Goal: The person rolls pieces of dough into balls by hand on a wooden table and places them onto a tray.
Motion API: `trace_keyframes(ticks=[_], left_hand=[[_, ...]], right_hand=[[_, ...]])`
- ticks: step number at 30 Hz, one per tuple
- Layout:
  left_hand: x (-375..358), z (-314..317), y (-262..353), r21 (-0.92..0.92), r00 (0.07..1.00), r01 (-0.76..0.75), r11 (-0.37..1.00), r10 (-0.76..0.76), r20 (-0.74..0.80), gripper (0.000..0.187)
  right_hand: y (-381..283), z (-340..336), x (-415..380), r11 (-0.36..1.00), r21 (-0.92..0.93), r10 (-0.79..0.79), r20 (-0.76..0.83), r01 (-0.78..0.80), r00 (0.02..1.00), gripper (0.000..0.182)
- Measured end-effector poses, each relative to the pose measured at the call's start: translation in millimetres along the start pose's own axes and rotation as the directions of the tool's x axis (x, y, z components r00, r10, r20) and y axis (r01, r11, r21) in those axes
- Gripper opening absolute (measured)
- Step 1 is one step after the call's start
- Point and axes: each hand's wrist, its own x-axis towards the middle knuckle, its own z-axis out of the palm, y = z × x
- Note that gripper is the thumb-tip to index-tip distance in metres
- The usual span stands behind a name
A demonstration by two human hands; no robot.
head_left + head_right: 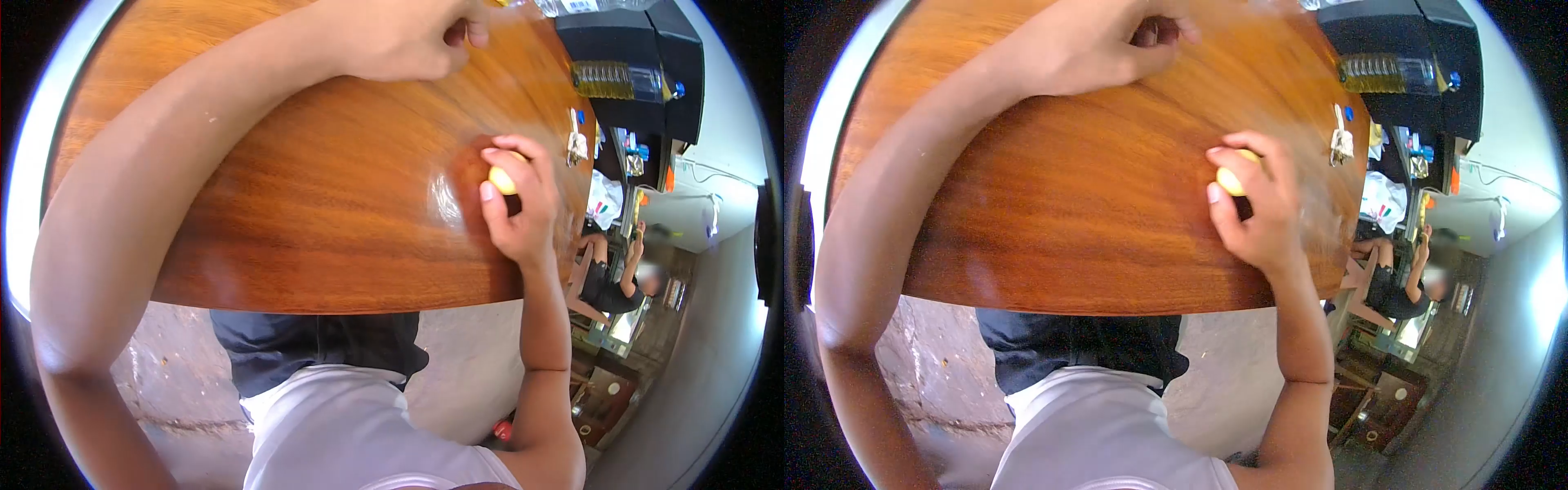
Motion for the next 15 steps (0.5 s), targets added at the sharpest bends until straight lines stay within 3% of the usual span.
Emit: trace_keyframes(ticks=[5,8,11,13,15], left_hand=[[-2.1,-3.5,9.4,0.020,0.998,-0.018,1.000,0.017,0.053,0.022],[-2.3,-3.7,9.2,0.010,1.000,-0.010,1.000,0.010,-0.002,0.021],[-0.7,-9.4,21.1,0.053,0.985,0.151,0.987,-0.155,0.074,0.019],[-1.0,2.1,-3.6,0.043,1.000,-0.019,0.999,0.019,-0.010,0.018],[-1.6,-7.2,4.8,0.034,0.999,0.001,0.999,-0.003,0.044,0.019]], right_hand=[[43.5,4.2,41.0,0.992,-0.087,0.082,-0.079,-0.089,0.993,0.026],[13.2,22.4,73.8,0.995,0.076,-0.058,-0.079,0.064,0.995,0.026],[-23.3,21.4,54.2,0.978,0.175,-0.123,0.029,0.116,0.992,0.029],[-33.3,11.1,29.6,0.988,0.116,-0.108,0.086,0.098,0.990,0.029],[-24.0,4.9,1.3,0.998,0.068,-0.006,0.030,0.004,1.000,0.026]])
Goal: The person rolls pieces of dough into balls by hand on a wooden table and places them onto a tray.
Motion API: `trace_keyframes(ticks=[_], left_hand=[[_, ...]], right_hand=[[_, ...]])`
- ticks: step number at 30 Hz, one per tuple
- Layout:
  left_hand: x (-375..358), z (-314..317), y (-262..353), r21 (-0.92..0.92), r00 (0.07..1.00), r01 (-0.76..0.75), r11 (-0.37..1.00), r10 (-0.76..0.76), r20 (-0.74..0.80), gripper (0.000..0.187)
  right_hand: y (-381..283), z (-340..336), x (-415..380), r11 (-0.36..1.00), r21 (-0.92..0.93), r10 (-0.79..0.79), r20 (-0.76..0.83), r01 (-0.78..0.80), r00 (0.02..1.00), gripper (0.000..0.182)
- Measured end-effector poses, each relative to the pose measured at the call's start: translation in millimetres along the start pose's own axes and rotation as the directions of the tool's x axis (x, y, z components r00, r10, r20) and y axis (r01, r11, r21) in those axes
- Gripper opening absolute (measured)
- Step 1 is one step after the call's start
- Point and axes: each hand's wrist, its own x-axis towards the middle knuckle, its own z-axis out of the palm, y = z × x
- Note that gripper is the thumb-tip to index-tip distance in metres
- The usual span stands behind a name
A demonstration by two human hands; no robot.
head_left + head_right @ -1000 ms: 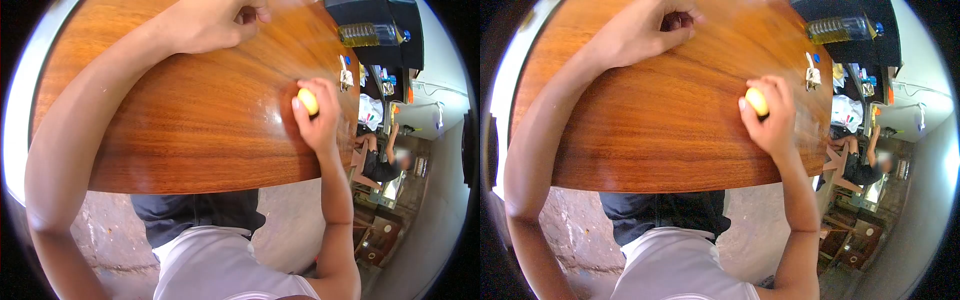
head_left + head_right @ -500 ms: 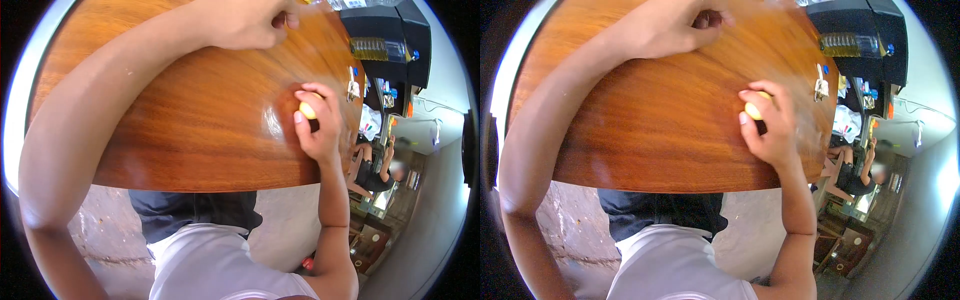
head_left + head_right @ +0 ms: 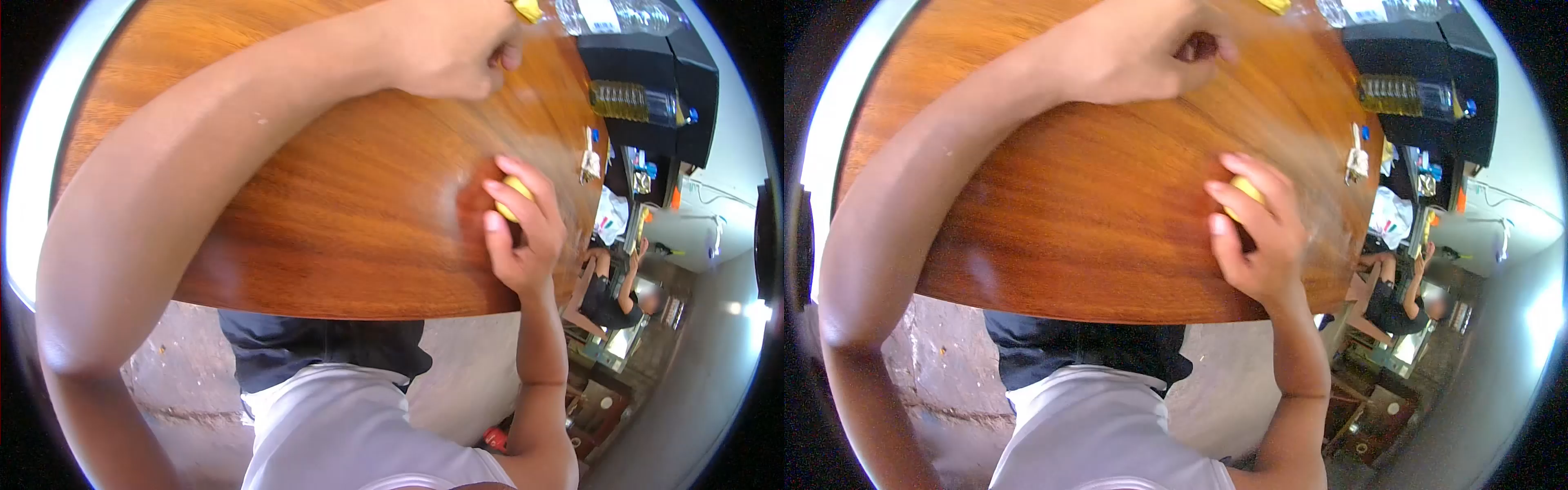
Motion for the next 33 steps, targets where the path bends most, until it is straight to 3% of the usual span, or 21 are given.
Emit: trace_keyframes(ticks=[1,3,5,6,8,11,13,16,19,22,25,28,30,32,33], left_hand=[[0.3,-4.2,2.5,-0.017,0.998,-0.002,1.000,0.003,0.061,0.019],[-3.1,0.8,-4.1,-0.016,0.997,-0.074,0.997,0.075,0.031,0.021],[1.6,9.0,-5.5,-0.029,0.997,-0.067,0.997,0.066,-0.041,0.021],[1.4,6.0,1.8,-0.035,0.996,-0.090,0.995,0.089,-0.018,0.021],[-0.8,-7.0,18.6,-0.038,0.999,0.041,0.998,-0.040,0.037,0.022],[-3.8,-7.8,19.4,-0.017,0.998,0.063,0.998,-0.063,0.014,0.022],[-1.1,2.1,6.2,0.013,0.995,0.086,0.996,-0.085,-0.051,0.020],[-3.0,5.1,-2.9,-0.017,0.998,-0.060,0.998,0.059,-0.033,0.019],[-0.9,7.0,1.1,0.054,0.999,-0.034,0.998,0.036,-0.023,0.019],[-3.7,-2.6,25.4,0.051,1.000,0.018,0.999,-0.019,0.022,0.019],[-0.8,4.3,18.6,0.087,0.999,0.039,0.995,-0.039,-0.003,0.020],[-1.3,1.6,20.8,0.089,0.993,0.120,0.989,-0.120,-0.011,0.020],[-1.7,0.2,20.2,0.087,0.997,0.078,0.993,-0.080,0.022,0.020],[-0.4,1.3,18.4,0.085,0.996,0.080,0.993,-0.083,0.021,0.019],[0.8,1.4,18.3,0.083,0.998,0.058,0.995,-0.061,0.032,0.019]], right_hand=[[9.4,-2.5,-3.2,1.000,0.008,-0.008,-0.007,0.008,1.000,0.026],[20.1,-9.3,-11.8,0.993,-0.074,0.091,-0.081,-0.097,0.992,0.019],[47.7,-8.8,13.1,0.996,-0.087,-0.002,-0.129,-0.009,0.992,0.013],[55.3,-9.4,28.0,0.995,-0.074,0.051,-0.120,-0.061,0.991,0.013],[69.8,0.8,53.8,0.995,-0.033,0.094,-0.123,-0.098,0.988,0.015],[50.7,9.9,50.4,0.999,0.023,0.030,-0.124,-0.027,0.992,0.015],[21.2,3.1,32.5,0.998,0.060,-0.030,-0.037,0.032,0.999,0.014],[25.2,-5.8,-5.7,1.000,0.025,0.006,-0.045,-0.005,0.999,0.016],[54.7,-22.6,-15.0,0.989,-0.128,0.062,-0.082,-0.072,0.995,0.023],[78.0,-15.2,14.6,0.991,-0.097,0.076,-0.130,-0.089,0.989,0.026],[52.9,6.3,35.2,1.000,-0.031,-0.009,-0.177,0.004,0.984,0.024],[8.0,4.1,4.9,0.998,0.042,0.051,-0.095,-0.047,0.994,0.021],[2.9,-3.9,-20.6,0.998,0.046,0.055,-0.052,-0.052,0.997,0.021],[14.4,-13.9,-43.1,0.979,-0.091,0.173,-0.108,-0.183,0.979,0.023],[25.8,-21.1,-42.6,0.971,-0.171,0.146,-0.119,-0.165,0.982,0.022]])
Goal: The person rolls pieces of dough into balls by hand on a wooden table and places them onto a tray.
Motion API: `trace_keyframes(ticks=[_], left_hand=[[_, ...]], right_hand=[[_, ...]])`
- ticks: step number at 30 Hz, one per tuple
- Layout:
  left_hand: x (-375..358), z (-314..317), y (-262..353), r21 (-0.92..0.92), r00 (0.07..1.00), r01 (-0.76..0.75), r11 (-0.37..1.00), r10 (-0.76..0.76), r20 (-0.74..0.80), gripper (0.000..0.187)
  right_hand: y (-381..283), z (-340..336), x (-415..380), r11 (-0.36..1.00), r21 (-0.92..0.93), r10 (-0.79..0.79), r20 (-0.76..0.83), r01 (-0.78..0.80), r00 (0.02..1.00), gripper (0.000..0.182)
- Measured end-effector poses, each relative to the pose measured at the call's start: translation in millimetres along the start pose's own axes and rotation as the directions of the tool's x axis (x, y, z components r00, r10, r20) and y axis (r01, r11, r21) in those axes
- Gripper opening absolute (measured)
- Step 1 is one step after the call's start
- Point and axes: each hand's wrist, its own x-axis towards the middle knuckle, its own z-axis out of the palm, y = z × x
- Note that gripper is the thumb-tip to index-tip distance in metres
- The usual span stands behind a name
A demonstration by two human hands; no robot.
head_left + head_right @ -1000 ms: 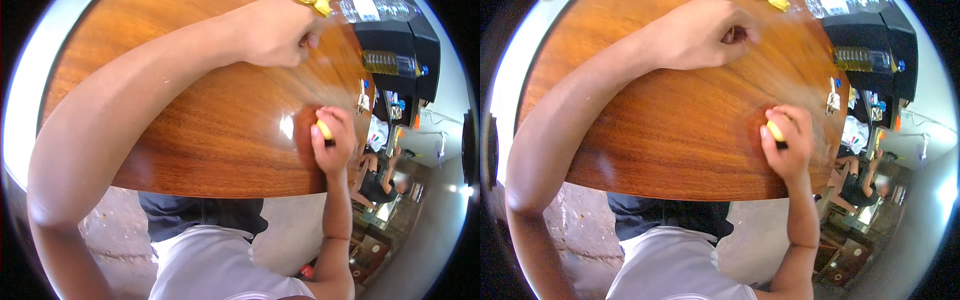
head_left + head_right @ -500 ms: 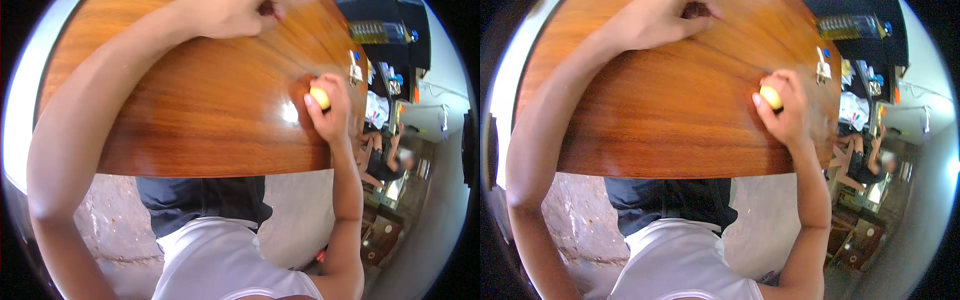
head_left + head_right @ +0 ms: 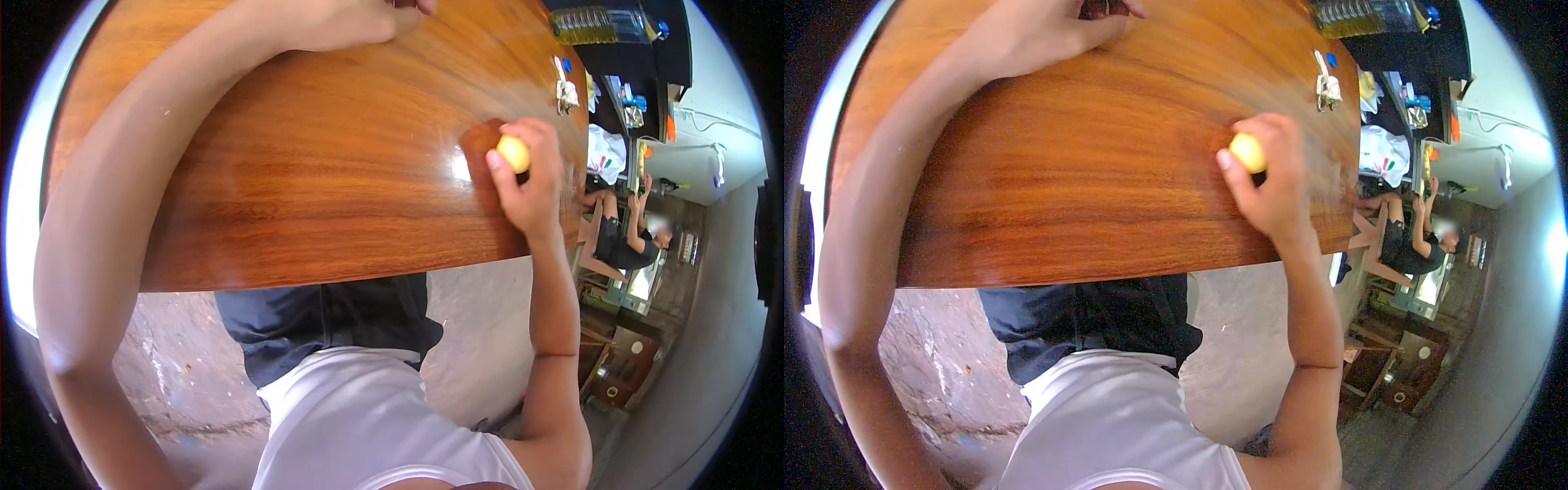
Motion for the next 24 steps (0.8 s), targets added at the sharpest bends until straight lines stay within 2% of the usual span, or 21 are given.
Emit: trace_keyframes(ticks=[2,4,5,6,8,9,12,14,16,18,20,22,23,24], left_hand=[[-2.8,-1.0,-1.8,-0.002,0.999,-0.042,0.999,0.042,-0.013,0.019],[-3.8,0.3,-1.8,-0.004,0.995,-0.093,0.996,0.093,-0.025,0.018],[-3.3,1.9,-2.1,0.002,0.998,-0.058,0.998,0.058,-0.030,0.018],[-3.0,2.8,-3.5,0.008,0.999,-0.020,1.000,0.020,-0.038,0.018],[-4.1,5.2,-13.6,-0.008,0.997,-0.060,0.998,0.060,-0.052,0.018],[-4.0,5.7,-16.5,-0.025,0.993,-0.101,0.995,0.099,-0.061,0.019],[-3.2,5.1,-12.3,0.005,0.994,-0.092,0.996,0.092,-0.054,0.019],[-1.2,6.9,-14.3,0.023,0.994,-0.097,0.995,0.098,-0.051,0.019],[-0.4,9.7,-13.9,0.036,0.991,-0.131,0.991,0.132,-0.027,0.020],[0.8,9.1,-10.0,0.015,0.998,-0.062,0.998,0.062,-0.017,0.018],[1.5,9.7,-14.1,0.020,0.995,-0.095,0.995,0.095,-0.028,0.018],[-0.1,7.6,-16.8,0.020,0.993,-0.109,0.994,0.110,-0.046,0.019],[-0.7,7.2,-17.3,0.018,0.993,-0.110,0.994,0.111,-0.044,0.019],[-0.3,8.4,-17.0,0.012,0.993,-0.114,0.993,0.115,-0.038,0.020]], right_hand=[[30.4,0.9,10.4,0.993,-0.003,0.119,-0.007,-0.119,0.993,0.022],[43.3,17.2,40.4,0.992,0.032,0.125,-0.047,-0.124,0.991,0.023],[39.4,24.4,52.7,0.989,0.074,0.130,-0.076,-0.125,0.989,0.023],[24.6,30.6,65.5,0.986,0.146,0.094,-0.072,-0.083,0.993,0.025],[-8.6,36.9,68.3,0.990,0.137,-0.022,-0.051,0.029,0.998,0.022],[-20.2,33.3,58.3,0.986,0.161,-0.035,-0.032,0.040,0.999,0.021],[-37.9,17.0,19.9,0.979,0.189,-0.074,0.017,0.070,0.997,0.019],[-27.3,10.2,-2.2,0.991,0.122,0.058,-0.047,-0.052,0.997,0.019],[-5.5,6.7,-1.2,0.992,0.053,0.112,-0.037,-0.110,0.993,0.019],[13.0,9.1,14.1,0.985,-0.033,0.170,-0.048,-0.172,0.984,0.019],[25.7,25.0,43.7,0.961,0.174,0.238,-0.120,-0.216,0.964,0.020],[17.7,39.3,67.0,0.971,0.180,0.187,-0.154,-0.158,0.970,0.022],[6.2,43.6,69.6,0.989,0.103,0.119,-0.152,-0.104,0.981,0.021],[-9.0,43.8,66.0,0.991,0.112,0.082,-0.128,-0.068,0.988,0.021]])
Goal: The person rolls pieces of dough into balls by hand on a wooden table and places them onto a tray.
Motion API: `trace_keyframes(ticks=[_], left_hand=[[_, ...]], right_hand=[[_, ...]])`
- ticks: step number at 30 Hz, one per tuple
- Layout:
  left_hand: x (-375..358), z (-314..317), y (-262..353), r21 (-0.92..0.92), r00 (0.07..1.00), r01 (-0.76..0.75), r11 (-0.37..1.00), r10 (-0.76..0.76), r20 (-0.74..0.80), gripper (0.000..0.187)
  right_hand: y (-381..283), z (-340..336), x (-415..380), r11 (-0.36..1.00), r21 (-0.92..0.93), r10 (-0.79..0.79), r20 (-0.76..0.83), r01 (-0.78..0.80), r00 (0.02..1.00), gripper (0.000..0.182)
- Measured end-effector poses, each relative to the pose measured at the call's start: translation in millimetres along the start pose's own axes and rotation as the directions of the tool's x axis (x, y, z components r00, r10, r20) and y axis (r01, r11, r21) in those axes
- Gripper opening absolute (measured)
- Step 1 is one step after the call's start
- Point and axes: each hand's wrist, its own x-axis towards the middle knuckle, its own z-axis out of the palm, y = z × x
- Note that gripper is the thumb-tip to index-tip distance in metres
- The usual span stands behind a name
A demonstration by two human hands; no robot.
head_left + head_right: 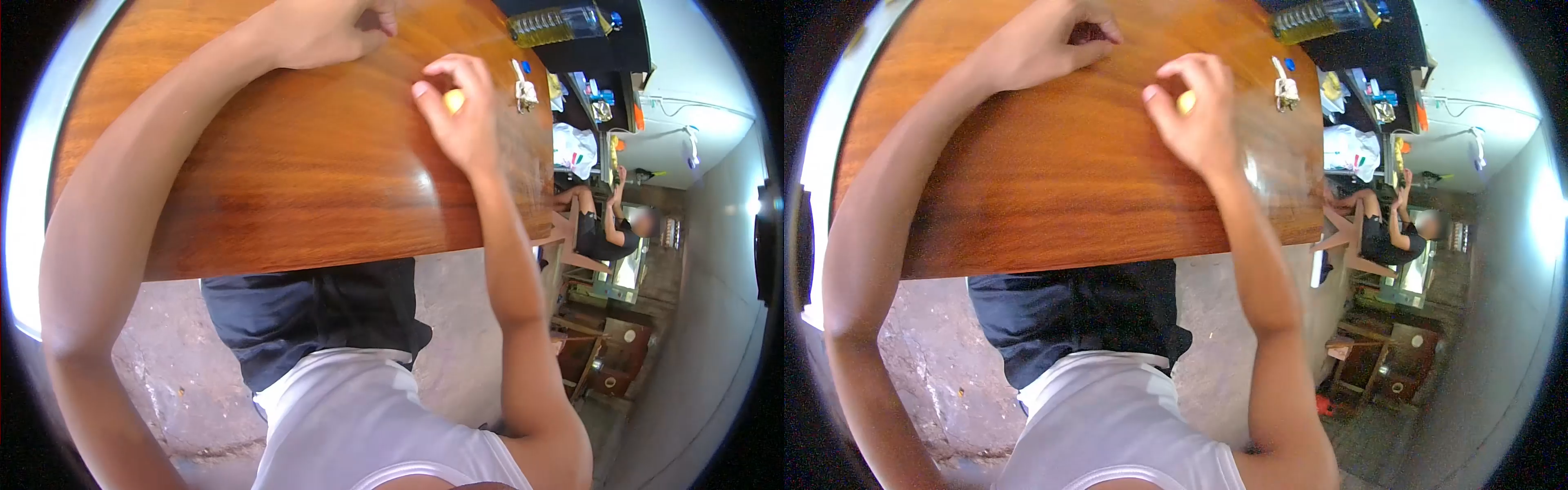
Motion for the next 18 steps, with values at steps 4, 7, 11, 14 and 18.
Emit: trace_keyframes(ticks=[4,7,11,14,18], left_hand=[[1.1,1.6,1.5,-0.010,0.999,0.043,0.999,-0.043,0.014,0.021],[0.5,-3.1,5.8,0.013,0.996,0.083,0.996,-0.083,0.011,0.019],[4.2,-6.4,6.9,0.009,0.995,0.071,0.997,-0.072,0.062,0.018],[4.4,-4.9,16.3,-0.022,0.998,0.050,0.999,-0.048,0.049,0.017],[1.4,-8.0,16.4,-0.024,0.989,0.142,0.990,-0.141,0.036,0.017]], right_hand=[[-44.8,-25.0,-50.8,0.999,0.036,0.000,0.105,-0.004,0.994,0.019],[-25.9,-39.6,-70.2,1.000,-0.004,-0.017,0.106,0.017,0.994,0.020],[22.1,-23.3,-17.7,0.988,-0.074,-0.133,0.021,0.135,0.991,0.015],[25.6,14.4,24.7,0.985,0.155,-0.066,-0.043,0.072,0.997,0.017],[-38.5,-3.3,-18.9,0.980,0.062,-0.191,0.055,0.187,0.980,0.028]])
